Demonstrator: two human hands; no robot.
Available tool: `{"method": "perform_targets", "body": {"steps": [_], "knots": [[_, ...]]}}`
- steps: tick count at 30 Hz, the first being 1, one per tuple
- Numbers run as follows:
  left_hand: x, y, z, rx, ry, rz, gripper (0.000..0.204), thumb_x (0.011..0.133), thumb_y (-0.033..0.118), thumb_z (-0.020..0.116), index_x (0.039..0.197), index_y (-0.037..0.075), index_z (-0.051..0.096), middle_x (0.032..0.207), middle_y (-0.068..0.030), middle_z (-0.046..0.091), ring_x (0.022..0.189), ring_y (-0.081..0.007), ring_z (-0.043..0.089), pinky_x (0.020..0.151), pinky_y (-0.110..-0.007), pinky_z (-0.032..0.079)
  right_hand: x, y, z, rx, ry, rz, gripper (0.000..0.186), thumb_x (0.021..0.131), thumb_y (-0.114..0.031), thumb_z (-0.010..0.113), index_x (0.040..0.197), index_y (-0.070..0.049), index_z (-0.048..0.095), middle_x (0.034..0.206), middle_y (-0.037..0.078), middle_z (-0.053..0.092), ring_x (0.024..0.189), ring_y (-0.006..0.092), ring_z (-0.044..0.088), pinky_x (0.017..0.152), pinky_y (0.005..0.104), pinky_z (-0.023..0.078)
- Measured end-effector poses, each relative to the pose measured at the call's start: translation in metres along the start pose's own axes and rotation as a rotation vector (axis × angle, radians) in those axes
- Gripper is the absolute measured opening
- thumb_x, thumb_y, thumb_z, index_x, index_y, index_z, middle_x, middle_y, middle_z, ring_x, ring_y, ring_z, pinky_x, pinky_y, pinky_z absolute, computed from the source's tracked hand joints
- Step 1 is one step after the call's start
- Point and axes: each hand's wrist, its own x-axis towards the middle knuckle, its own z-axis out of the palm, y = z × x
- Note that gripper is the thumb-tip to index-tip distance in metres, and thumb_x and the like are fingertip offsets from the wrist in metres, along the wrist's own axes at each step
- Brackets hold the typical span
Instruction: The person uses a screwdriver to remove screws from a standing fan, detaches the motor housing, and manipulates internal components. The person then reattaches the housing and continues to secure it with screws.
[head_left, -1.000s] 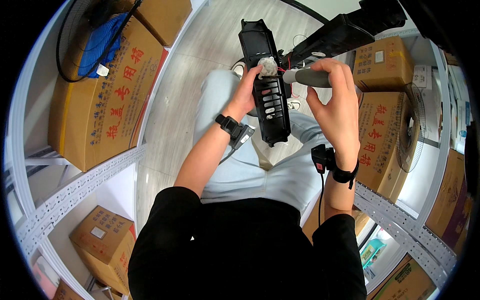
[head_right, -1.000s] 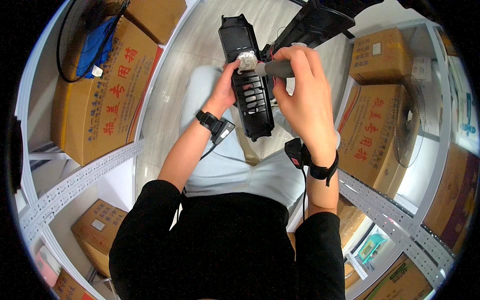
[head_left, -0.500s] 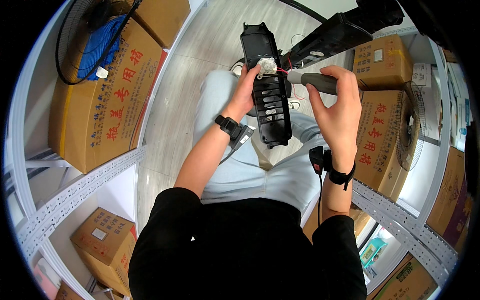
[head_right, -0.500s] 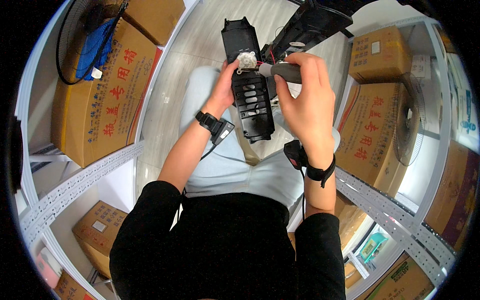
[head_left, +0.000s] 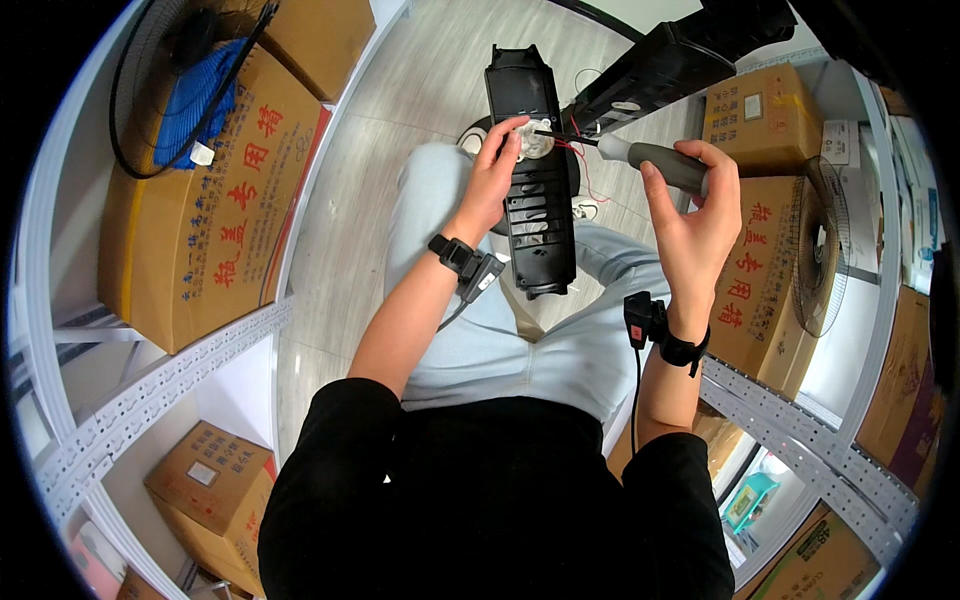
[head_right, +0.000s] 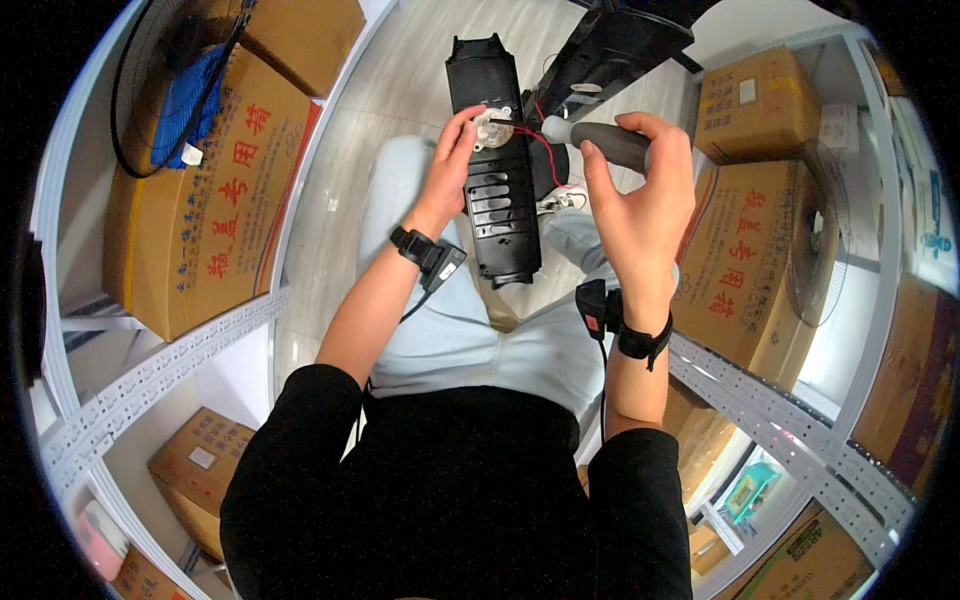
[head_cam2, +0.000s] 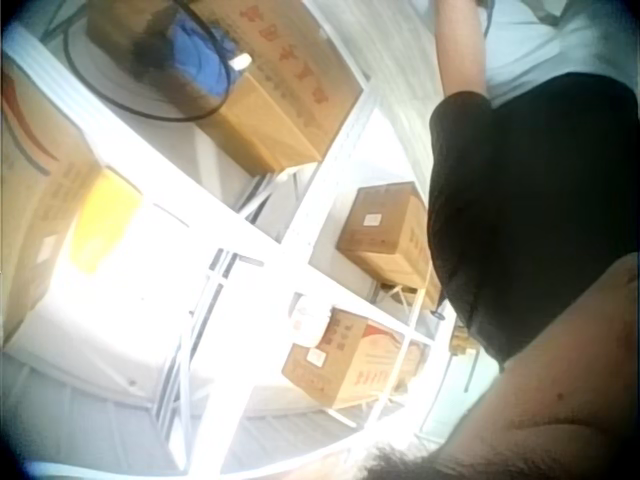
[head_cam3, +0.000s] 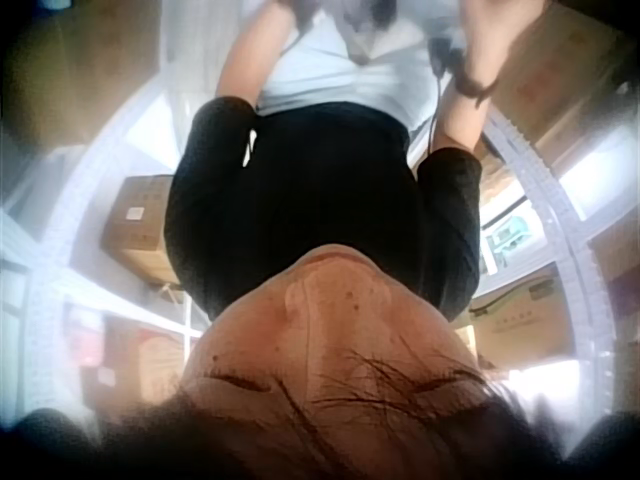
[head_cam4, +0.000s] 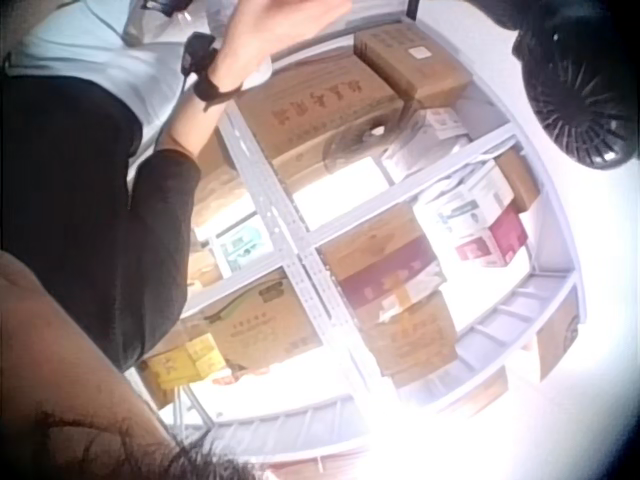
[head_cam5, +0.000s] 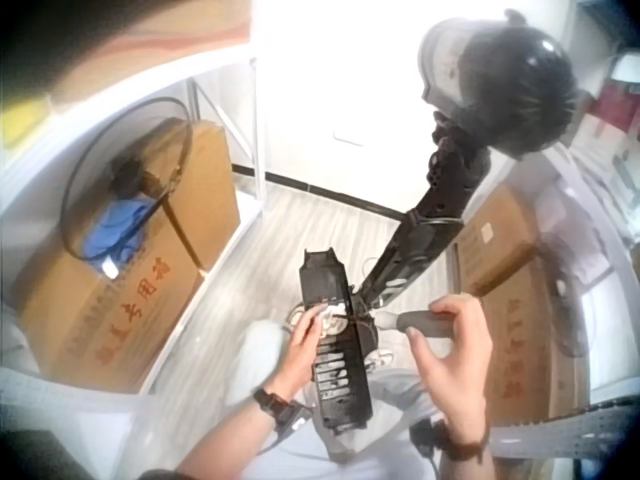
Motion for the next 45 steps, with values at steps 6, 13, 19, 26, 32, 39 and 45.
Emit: {"method": "perform_targets", "body": {"steps": [6, 13, 19, 26, 32, 39, 45], "knots": [[-0.003, -0.001, 0.002, 0.09, 0.039, 0.035, 0.022, 0.105, 0.025, 0.053, 0.119, 0.009, 0.06, 0.106, 0.0048, 0.058, 0.094, -0.0051, 0.047, 0.086, -0.022, 0.039, -0.002, 0.004, 0.003, 0.065, -0.008, 0.038, 0.036, 0.077, -0.005, 0.081, 0.107, -0.003, 0.061, 0.101, 0.011, 0.063, 0.087, 0.0217, 0.066, 0.078, 0.0313, 0.052], [-0.001, -0.007, -0.005, 0.101, 0.016, 0.03, 0.02, 0.104, 0.027, 0.055, 0.116, 0.011, 0.06, 0.11, 0.0042, 0.058, 0.105, -0.0072, 0.05, 0.094, -0.024, 0.039, -0.002, 0.003, 0.008, 0.523, 0.189, 0.2, 0.033, 0.079, -0.003, 0.078, 0.108, -0.004, 0.062, 0.105, 0.007, 0.065, 0.09, 0.0162, 0.064, 0.081, 0.0309, 0.053], [0.0, -0.01, -0.006, 0.054, 0.029, 0.015, 0.02, 0.105, 0.025, 0.053, 0.114, 0.009, 0.06, 0.108, 0.0032, 0.059, 0.102, -0.0069, 0.05, 0.092, -0.024, 0.04, 0.001, 0.027, 0.017, 0.379, -0.013, 0.052, 0.024, 0.078, -0.002, 0.072, 0.101, -0.003, 0.064, 0.097, 0.007, 0.063, 0.09, 0.0178, 0.061, 0.078, 0.0306, 0.049], [-0.003, -0.004, 0.002, 0.067, 0.012, -0.001, 0.018, 0.105, 0.022, 0.054, 0.113, 0.007, 0.06, 0.105, 0.0025, 0.06, 0.099, -0.0065, 0.051, 0.089, -0.023, 0.042, -0.001, 0.041, 0.098, 0.188, -0.394, -0.132, 0.032, 0.075, -0.01, 0.073, 0.106, -0.005, 0.066, 0.099, 0.015, 0.066, 0.093, 0.0383, 0.064, 0.079, 0.0425, 0.053], [-0.005, -0.003, 0.001, 0.053, -0.015, -0.027, 0.016, 0.104, 0.017, 0.053, 0.114, 0.007, 0.059, 0.108, 0.0023, 0.059, 0.102, -0.0066, 0.051, 0.091, -0.023, 0.042, 0.003, 0.045, 0.118, 0.064, -0.442, -0.098, 0.027, 0.077, -0.015, 0.075, 0.099, -0.003, 0.068, 0.097, 0.017, 0.067, 0.088, 0.0388, 0.066, 0.076, 0.044, 0.054], [-0.005, -0.004, -0.001, -0.036, -0.073, -0.087, 0.022, 0.103, 0.014, 0.053, 0.123, 0.006, 0.057, 0.115, 0.0009, 0.058, 0.108, -0.0079, 0.051, 0.096, -0.025, 0.041, 0.016, 0.049, 0.119, 0.057, -0.493, -0.097, 0.028, 0.075, -0.02, 0.075, 0.095, -0.002, 0.067, 0.09, 0.019, 0.069, 0.084, 0.0399, 0.066, 0.074, 0.0452, 0.054], [-0.003, 0.002, 0.005, 0.079, -0.093, 0.015, 0.048, 0.1, 0.008, 0.054, 0.146, 0.007, 0.04, 0.14, -0.0055, 0.048, 0.127, -0.0149, 0.047, 0.109, -0.03, 0.037, 0.028, 0.05, 0.141, 0.077, -0.348, 0.028, 0.03, 0.076, -0.018, 0.073, 0.1, -0.002, 0.066, 0.089, 0.022, 0.069, 0.085, 0.0413, 0.067, 0.074, 0.0463, 0.053]]}}
